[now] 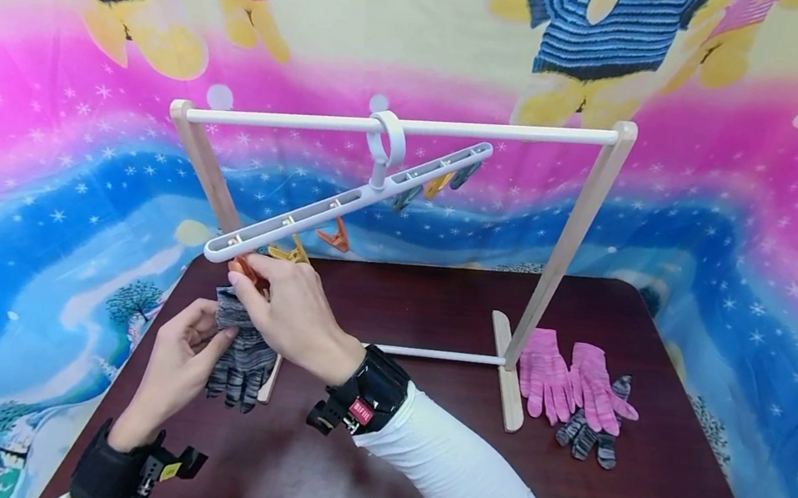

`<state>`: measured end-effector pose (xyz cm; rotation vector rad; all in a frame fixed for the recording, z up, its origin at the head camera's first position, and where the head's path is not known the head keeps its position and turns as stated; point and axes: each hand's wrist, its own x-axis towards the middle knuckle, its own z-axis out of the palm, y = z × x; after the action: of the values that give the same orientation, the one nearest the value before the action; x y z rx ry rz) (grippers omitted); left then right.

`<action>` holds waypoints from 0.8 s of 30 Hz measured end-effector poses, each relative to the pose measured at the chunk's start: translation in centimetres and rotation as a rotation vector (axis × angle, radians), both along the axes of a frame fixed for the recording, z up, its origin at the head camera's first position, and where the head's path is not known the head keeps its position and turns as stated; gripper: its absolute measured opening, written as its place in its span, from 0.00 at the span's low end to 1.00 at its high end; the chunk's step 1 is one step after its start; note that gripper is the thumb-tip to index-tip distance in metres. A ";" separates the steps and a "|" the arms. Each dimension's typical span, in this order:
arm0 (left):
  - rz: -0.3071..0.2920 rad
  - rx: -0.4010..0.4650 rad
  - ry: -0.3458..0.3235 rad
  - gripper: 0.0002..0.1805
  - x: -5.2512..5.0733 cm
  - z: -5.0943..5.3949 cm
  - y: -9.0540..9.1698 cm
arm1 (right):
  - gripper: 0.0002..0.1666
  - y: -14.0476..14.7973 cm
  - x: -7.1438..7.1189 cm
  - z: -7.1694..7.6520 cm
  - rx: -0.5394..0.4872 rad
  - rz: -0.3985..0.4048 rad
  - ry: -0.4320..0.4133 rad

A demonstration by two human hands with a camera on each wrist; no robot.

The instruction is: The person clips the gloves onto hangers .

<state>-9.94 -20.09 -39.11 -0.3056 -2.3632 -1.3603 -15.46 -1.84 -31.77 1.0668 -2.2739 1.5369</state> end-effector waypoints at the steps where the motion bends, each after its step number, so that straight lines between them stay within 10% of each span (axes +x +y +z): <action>1: -0.002 0.003 0.001 0.09 0.0 0.0 0.0 | 0.10 0.0 0.0 0.0 0.000 0.001 0.000; 24: -0.010 0.041 -0.001 0.10 -0.4 1.1 -0.1 | 0.10 -0.3 -0.4 0.2 0.016 0.005 -0.015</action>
<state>-10.34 -20.15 -37.98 -0.3053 -2.3338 -1.4119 -15.86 -2.14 -31.61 1.0698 -2.2992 1.5358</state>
